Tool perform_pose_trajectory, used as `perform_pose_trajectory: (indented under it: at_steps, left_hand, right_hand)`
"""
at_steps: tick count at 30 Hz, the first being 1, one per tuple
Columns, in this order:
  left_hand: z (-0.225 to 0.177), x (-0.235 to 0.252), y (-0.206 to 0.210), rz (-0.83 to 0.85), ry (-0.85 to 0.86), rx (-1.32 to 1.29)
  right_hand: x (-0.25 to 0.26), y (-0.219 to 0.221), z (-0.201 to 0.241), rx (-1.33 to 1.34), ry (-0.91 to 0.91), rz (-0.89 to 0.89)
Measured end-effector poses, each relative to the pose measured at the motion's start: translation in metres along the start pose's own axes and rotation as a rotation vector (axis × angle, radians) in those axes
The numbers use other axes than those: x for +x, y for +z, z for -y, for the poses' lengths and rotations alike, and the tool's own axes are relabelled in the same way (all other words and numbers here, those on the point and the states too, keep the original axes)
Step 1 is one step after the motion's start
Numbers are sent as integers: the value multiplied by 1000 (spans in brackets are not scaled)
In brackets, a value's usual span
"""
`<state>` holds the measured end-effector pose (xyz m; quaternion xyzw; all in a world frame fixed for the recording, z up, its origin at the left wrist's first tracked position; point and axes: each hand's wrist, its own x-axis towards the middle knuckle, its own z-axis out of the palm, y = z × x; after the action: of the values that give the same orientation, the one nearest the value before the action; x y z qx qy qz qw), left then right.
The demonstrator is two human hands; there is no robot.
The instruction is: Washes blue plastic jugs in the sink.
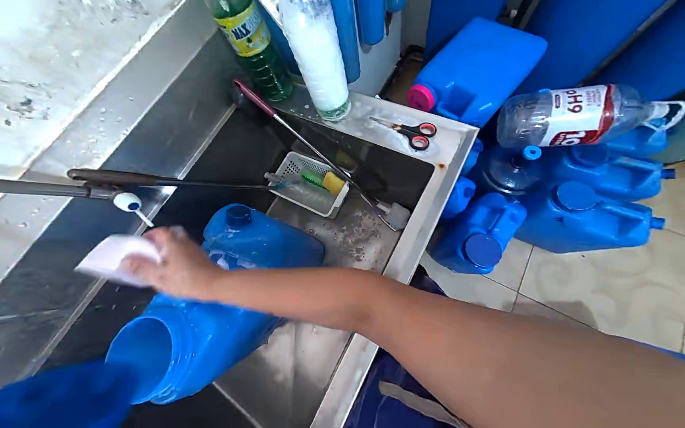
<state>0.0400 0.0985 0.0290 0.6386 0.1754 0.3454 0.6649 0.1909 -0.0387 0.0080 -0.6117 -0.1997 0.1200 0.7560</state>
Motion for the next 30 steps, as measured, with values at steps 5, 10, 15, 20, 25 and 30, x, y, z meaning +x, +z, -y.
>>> perform_pose_trajectory:
  at_steps: [5,10,15,20,25,30]
  left_hand:
    - [62,-94,43,169,-172,-487]
    - [101,-134,58,110,-604,-651]
    - [97,-124,45,125,-554,-652]
    - [105,-105,51,140,-613,-636]
    - [100,-106,66,185,-659,-633]
    - [87,-97,62,182,-634,-562]
  right_hand:
    - [-118,-17,-4,-510,-254,658]
    - [-125,-37,-49,-630,-136,663]
    - [-126,-58,-37,-814,-107,733]
    - [-129,-48,-37,-625,-60,744]
    - [-109,-57,-52,-714,-209,514]
    - [-99,-82,-46,-737,-140,791]
